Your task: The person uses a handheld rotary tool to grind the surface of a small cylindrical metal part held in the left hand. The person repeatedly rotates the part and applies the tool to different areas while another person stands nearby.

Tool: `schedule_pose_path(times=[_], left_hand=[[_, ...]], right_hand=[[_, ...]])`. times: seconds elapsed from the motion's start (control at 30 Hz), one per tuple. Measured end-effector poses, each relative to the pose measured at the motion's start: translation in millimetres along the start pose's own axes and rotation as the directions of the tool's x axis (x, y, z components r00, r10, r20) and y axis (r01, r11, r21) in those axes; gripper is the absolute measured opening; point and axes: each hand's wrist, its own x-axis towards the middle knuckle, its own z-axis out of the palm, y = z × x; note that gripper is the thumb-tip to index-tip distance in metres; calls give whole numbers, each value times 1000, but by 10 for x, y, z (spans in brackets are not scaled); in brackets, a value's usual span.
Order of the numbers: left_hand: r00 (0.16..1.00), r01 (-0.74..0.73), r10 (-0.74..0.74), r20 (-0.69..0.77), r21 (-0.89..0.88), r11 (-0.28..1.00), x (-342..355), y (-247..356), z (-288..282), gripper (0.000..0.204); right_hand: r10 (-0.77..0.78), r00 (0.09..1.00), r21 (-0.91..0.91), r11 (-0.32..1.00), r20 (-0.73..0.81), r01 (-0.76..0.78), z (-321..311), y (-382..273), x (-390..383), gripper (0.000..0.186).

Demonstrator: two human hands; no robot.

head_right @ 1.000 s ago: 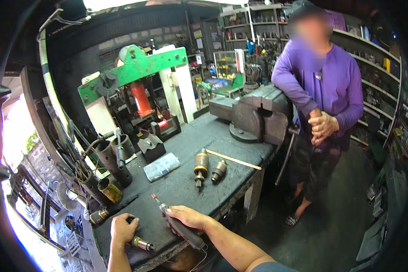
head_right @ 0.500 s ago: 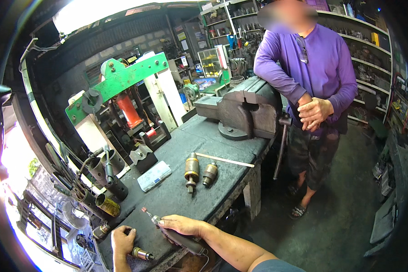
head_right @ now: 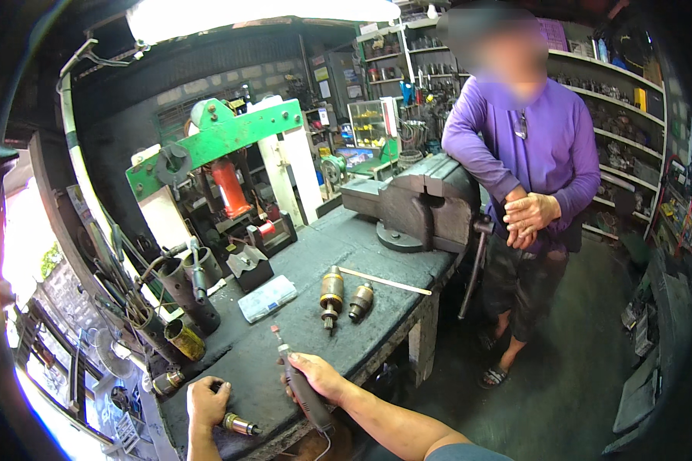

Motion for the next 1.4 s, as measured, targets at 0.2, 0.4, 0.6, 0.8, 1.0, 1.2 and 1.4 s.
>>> schedule_pose_path(times=[0.2,0.4,0.6,0.8,1.0,1.2,1.4], left_hand=[[999,-30,29,-16,-22,999,22,-39,4,32],[1000,8,-7,27,-32,999,28,-31,-18,34],[999,-34,35,29,-24,999,19,23,-72,35],[995,-1,1,103,0,1000,3,-3,-96,41],[995,-44,51,86,-80,996,-39,-81,-99,39],[991,10,-10,131,-3,1000,-14,-16,-114,40],[963,84,-111,246,117,990,88,62,-116,42]], right_hand=[[-56,998,478,878,38,31,75,83,-167,65],[210,949,64,971,234,-230,607,246,-730,65],[250,964,59,965,87,-255,729,7,-761,51],[275,961,-331,910,26,-251,850,-179,-809,34],[383,923,-774,577,-25,-261,997,-376,-715,36],[374,923,-996,-20,-85,-84,1264,-537,-536,59],[442,865,-962,-230,-237,-146,1520,-541,-377,58]])
